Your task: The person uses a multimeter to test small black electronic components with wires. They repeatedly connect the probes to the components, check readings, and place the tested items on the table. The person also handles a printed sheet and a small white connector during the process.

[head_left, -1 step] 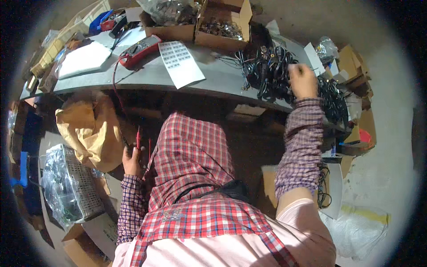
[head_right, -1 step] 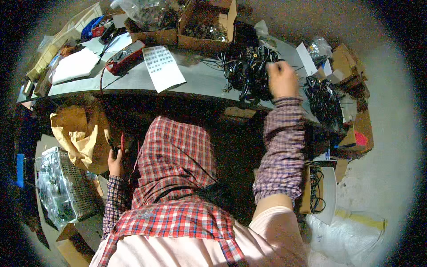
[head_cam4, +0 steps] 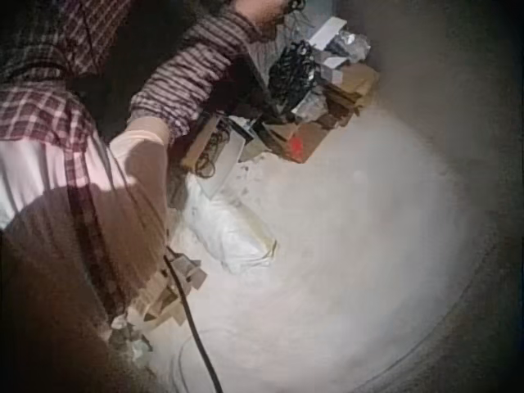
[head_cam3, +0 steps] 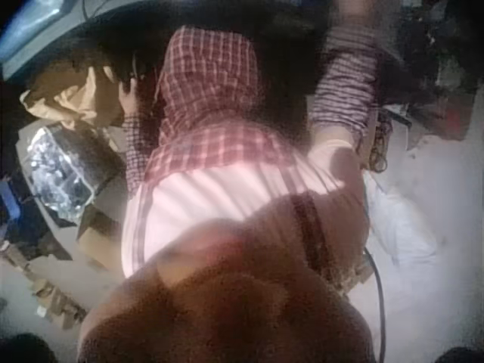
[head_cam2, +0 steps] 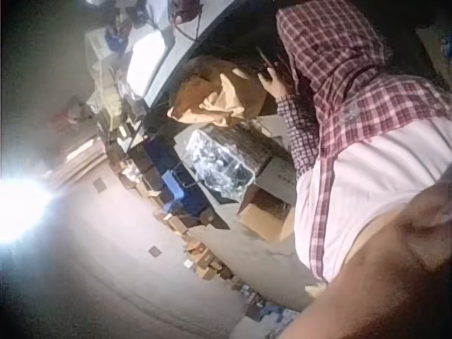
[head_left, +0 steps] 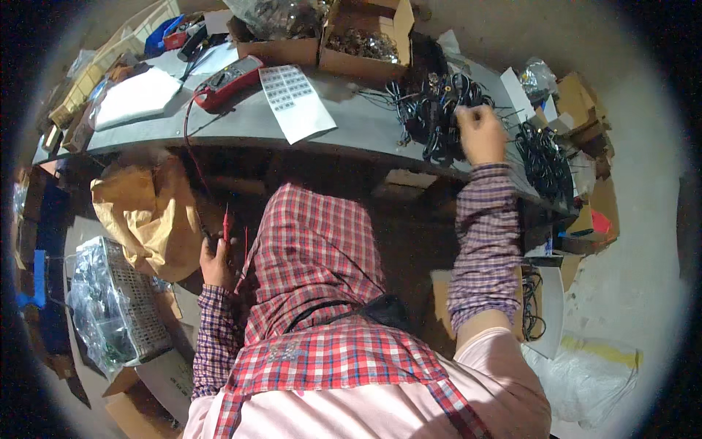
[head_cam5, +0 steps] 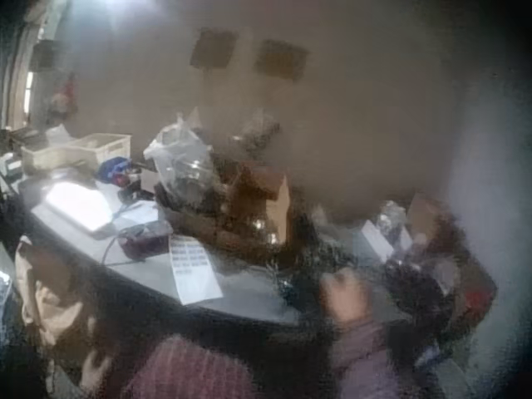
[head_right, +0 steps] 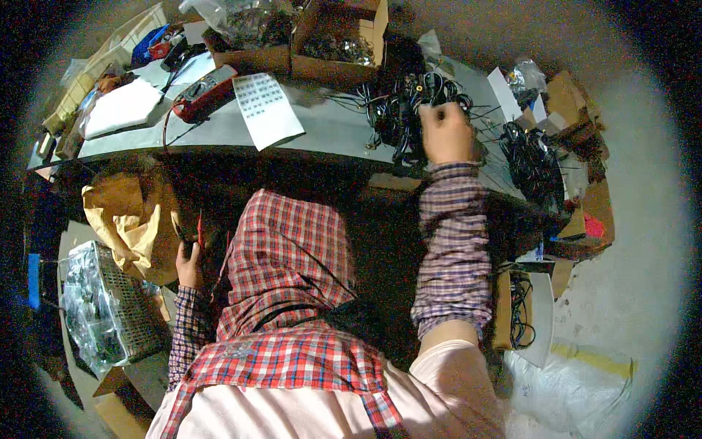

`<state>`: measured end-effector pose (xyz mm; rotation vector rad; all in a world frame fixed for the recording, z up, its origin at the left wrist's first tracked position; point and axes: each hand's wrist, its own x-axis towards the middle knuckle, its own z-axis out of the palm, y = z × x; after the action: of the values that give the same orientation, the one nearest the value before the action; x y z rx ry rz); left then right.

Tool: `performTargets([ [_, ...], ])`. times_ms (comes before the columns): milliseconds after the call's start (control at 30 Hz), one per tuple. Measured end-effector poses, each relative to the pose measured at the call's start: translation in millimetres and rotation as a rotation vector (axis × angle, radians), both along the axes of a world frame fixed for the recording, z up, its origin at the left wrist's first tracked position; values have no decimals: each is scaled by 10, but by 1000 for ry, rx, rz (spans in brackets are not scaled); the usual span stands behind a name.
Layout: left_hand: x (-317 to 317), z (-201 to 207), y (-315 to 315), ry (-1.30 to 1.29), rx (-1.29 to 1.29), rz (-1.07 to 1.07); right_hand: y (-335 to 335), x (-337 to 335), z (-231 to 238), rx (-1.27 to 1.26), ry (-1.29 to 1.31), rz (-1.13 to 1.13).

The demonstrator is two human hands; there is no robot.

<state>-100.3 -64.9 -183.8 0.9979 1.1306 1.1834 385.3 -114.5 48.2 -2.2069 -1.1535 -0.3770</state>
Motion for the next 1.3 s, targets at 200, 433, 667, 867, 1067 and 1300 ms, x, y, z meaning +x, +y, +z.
performTargets([
  [200, 111, 361, 66, 76, 97, 5, 315, -166, -860, -125, 129, -295],
  [433, -123, 515, -27, 69, 151, 4, -111, -221, -716, 456, 144, 84],
  [667, -49, 906, -144, 99, 121, -132, -434, -1467, -1025, -18, 997, 854],
  [867, -93, 944, -327, 205, 248, -253, -338, -1937, -1525, -197, 1654, 896],
  [1067, -161, 803, -357, 240, 125, -180, -326, -2185, -1482, -217, 1958, 662],
  [1300, -87, 826, -350, 279, 88, -211, -361, -2222, -1673, -339, 2162, 601],
])
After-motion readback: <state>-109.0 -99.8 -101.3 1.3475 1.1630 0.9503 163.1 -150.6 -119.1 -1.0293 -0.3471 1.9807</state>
